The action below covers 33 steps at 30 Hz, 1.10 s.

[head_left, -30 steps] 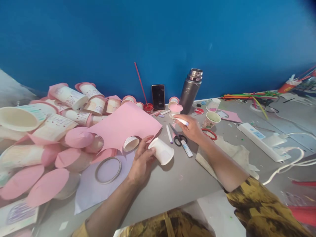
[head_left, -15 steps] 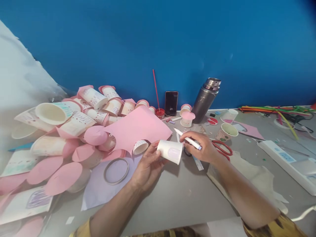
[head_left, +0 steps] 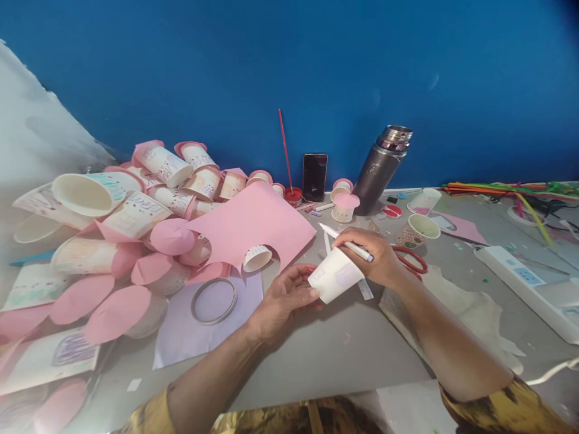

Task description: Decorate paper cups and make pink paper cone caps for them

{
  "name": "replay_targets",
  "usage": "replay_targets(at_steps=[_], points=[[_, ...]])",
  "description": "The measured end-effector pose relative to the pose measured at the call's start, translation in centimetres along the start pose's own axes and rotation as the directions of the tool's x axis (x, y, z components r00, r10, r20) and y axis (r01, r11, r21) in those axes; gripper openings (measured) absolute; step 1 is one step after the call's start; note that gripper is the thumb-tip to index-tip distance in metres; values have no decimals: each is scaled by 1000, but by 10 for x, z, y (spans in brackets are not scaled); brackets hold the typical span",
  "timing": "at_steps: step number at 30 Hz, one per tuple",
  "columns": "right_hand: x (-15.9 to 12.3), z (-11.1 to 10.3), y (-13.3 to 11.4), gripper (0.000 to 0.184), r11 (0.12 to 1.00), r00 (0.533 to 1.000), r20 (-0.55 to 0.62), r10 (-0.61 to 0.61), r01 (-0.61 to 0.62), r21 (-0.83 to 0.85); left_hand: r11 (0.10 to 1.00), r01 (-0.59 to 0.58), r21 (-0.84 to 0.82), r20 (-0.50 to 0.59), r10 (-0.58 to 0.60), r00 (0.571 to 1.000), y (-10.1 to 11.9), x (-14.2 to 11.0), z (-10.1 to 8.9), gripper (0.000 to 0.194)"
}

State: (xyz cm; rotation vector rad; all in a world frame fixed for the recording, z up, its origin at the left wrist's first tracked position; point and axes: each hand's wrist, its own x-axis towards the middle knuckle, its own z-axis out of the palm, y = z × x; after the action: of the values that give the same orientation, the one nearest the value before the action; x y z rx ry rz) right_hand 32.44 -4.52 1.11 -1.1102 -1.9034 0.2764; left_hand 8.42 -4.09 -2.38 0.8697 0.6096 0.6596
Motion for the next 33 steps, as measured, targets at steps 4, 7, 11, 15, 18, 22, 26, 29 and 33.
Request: replay_targets(at_steps=[4, 7, 11, 15, 18, 22, 26, 29, 33], points=[[-1, 2, 0, 11, 999, 996, 93, 16, -18, 27, 993, 57, 99, 11, -58, 998, -1, -1, 2, 65], [-2, 4, -3, 10, 994, 994, 6, 108, -108, 22, 993, 118, 29, 49, -119, 992, 3, -1, 5, 64], [-7, 2, -10, 18, 962, 905, -335, 261, -218, 162, 976, 104, -192, 74, -91, 993, 8, 0, 6, 50], [-19, -3, -26, 16, 964, 881, -433, 193, -87, 253, 929, 74, -363, 6, -77, 997, 8, 1, 2, 37], [-24, -1, -42, 12, 990, 919, -386, 74, -19, 143, 885, 56, -463, -31, -80, 996, 7, 1, 0, 27], [-23, 8, -56, 9, 999, 938, -344, -36, 46, 19, 851, 41, -523, -57, -83, 995, 7, 0, 1, 17], [-19, 15, -58, 11, 997, 951, -300, -70, 74, 2, 859, 40, -511, -41, -71, 997, 8, -1, 2, 18], [-17, 16, -56, 14, 995, 957, -274, -99, 102, -5, 866, 39, -499, -35, -65, 997, 8, -1, 2, 21], [-17, 17, -52, 17, 992, 954, -272, -128, 125, -28, 854, 52, -517, -22, -74, 997, 7, -1, 1, 20]])
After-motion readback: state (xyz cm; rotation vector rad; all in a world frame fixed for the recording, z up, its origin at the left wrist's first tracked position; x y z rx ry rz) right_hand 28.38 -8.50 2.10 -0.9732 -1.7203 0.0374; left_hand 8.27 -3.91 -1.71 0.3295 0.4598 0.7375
